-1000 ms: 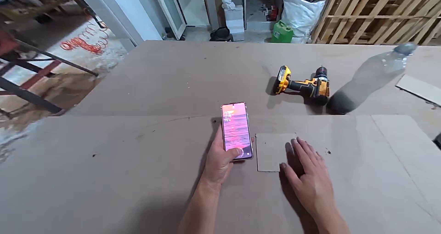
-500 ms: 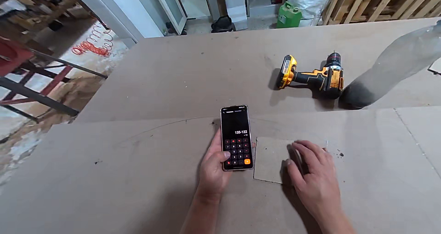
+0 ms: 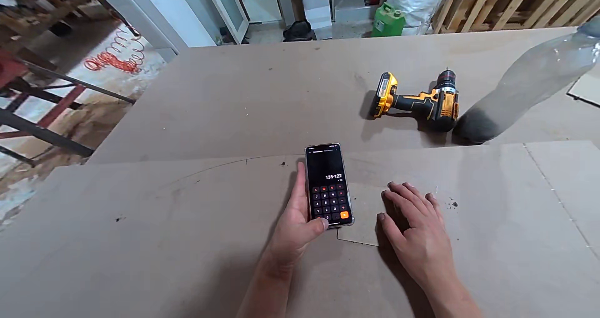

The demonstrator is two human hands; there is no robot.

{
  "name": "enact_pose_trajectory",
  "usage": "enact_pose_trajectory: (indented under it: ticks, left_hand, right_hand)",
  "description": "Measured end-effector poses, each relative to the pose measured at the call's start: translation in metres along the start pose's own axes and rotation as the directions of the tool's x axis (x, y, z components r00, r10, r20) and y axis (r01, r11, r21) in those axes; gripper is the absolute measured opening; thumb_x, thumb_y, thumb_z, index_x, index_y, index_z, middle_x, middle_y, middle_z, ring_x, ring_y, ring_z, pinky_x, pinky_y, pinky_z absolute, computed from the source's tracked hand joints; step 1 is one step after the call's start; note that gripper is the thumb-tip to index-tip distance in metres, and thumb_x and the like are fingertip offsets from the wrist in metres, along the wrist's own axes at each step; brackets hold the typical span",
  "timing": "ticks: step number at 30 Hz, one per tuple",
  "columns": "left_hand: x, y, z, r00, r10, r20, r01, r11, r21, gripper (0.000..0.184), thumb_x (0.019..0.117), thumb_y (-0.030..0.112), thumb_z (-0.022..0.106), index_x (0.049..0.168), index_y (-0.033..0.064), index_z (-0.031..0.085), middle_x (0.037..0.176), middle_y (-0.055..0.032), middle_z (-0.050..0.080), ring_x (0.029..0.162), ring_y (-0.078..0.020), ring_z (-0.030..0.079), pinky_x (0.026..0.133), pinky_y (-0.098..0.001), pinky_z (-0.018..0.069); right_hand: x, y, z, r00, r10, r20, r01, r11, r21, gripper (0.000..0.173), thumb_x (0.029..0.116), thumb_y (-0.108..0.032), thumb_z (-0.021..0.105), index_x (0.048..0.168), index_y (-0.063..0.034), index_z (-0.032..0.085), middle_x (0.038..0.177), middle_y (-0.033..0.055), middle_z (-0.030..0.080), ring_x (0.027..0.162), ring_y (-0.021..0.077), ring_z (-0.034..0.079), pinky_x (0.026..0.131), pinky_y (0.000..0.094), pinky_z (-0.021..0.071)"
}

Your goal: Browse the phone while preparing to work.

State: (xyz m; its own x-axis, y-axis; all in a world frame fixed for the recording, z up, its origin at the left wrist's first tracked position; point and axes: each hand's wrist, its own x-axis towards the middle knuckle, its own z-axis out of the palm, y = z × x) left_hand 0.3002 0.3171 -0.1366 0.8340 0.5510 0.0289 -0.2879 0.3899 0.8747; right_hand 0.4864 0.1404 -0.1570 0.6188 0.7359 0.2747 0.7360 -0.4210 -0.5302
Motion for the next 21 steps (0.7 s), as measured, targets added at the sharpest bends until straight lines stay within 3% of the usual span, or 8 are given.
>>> enact_pose_trajectory:
  ticks: [2, 4, 6, 11, 16, 21]
  left_hand:
    - [0.0011, -0.0005, 0.0042, 0.994, 0.026, -0.106, -0.031, 0.999, -0.045, 0.102, 0.0864, -0.014, 0.052, 0.166, 0.0345, 0.012, 0.151, -0.0180, 0.049, 0.126, -0.0376, 0.060, 0.098, -0.0584, 0.0551]
    - [0.0011, -0.0018, 0.0083, 0.973, 0.045, -0.227, -0.064, 0.995, -0.079, 0.074, 0.0941, -0.010, 0.044, 0.160, 0.0224, 0.033, 0.141, -0.0215, 0.057, 0.118, -0.0364, 0.064, 0.094, -0.0573, 0.0565]
    - [0.0003, -0.0025, 0.0100, 0.960, 0.052, -0.276, -0.078, 0.994, -0.082, 0.060, 0.0980, -0.007, 0.041, 0.154, 0.0154, 0.041, 0.137, -0.0233, 0.059, 0.118, -0.0366, 0.065, 0.095, -0.0569, 0.0561]
    - [0.0014, -0.0025, 0.0105, 0.960, 0.068, -0.272, -0.084, 0.995, -0.047, 0.059, 0.0973, -0.008, 0.044, 0.153, 0.0126, 0.043, 0.139, -0.0210, 0.059, 0.120, -0.0333, 0.064, 0.099, -0.0539, 0.0547]
    - [0.0000, -0.0021, 0.0062, 0.982, 0.074, -0.175, -0.093, 0.991, -0.100, 0.060, 0.0938, 0.003, 0.048, 0.153, 0.0112, 0.040, 0.138, -0.0218, 0.058, 0.120, -0.0325, 0.064, 0.099, -0.0531, 0.0548]
    - [-0.0004, -0.0008, 0.0063, 0.983, 0.067, -0.169, -0.083, 0.993, -0.088, 0.058, 0.0939, 0.008, 0.041, 0.152, 0.0097, 0.041, 0.137, -0.0200, 0.060, 0.118, -0.0293, 0.065, 0.095, -0.0500, 0.0572]
  right_hand:
    - [0.0000, 0.0009, -0.0001, 1.000, -0.010, -0.012, 0.011, 1.000, 0.029, 0.036, 0.0950, -0.043, 0.055, 0.121, -0.0286, 0.075, 0.139, -0.0121, 0.064, 0.143, 0.0125, 0.047, 0.124, 0.0577, 0.0281]
    - [-0.0001, 0.0018, -0.0010, 0.999, -0.042, -0.011, 0.042, 0.997, 0.069, 0.032, 0.0947, -0.038, 0.055, 0.116, -0.0293, 0.076, 0.134, -0.0138, 0.066, 0.140, 0.0098, 0.051, 0.124, 0.0556, 0.0305]
    - [-0.0007, 0.0015, -0.0016, 0.996, -0.085, -0.004, 0.085, 0.990, 0.110, 0.030, 0.0942, -0.032, 0.054, 0.112, -0.0290, 0.078, 0.128, -0.0149, 0.069, 0.135, 0.0078, 0.055, 0.124, 0.0540, 0.0327]
    - [-0.0005, 0.0011, -0.0014, 0.995, -0.102, -0.001, 0.101, 0.987, 0.127, 0.029, 0.0948, -0.030, 0.054, 0.110, -0.0282, 0.079, 0.124, -0.0154, 0.071, 0.131, 0.0062, 0.058, 0.123, 0.0528, 0.0343]
    - [-0.0006, 0.0012, -0.0038, 0.996, -0.086, -0.010, 0.087, 0.987, 0.135, 0.030, 0.0949, -0.032, 0.055, 0.114, -0.0279, 0.078, 0.125, -0.0148, 0.071, 0.130, 0.0053, 0.058, 0.124, 0.0518, 0.0341]
    - [-0.0009, -0.0016, -0.0069, 0.999, -0.014, -0.029, 0.020, 0.979, 0.203, 0.030, 0.0949, -0.033, 0.057, 0.117, -0.0265, 0.077, 0.125, -0.0148, 0.070, 0.126, 0.0043, 0.061, 0.123, 0.0484, 0.0368]
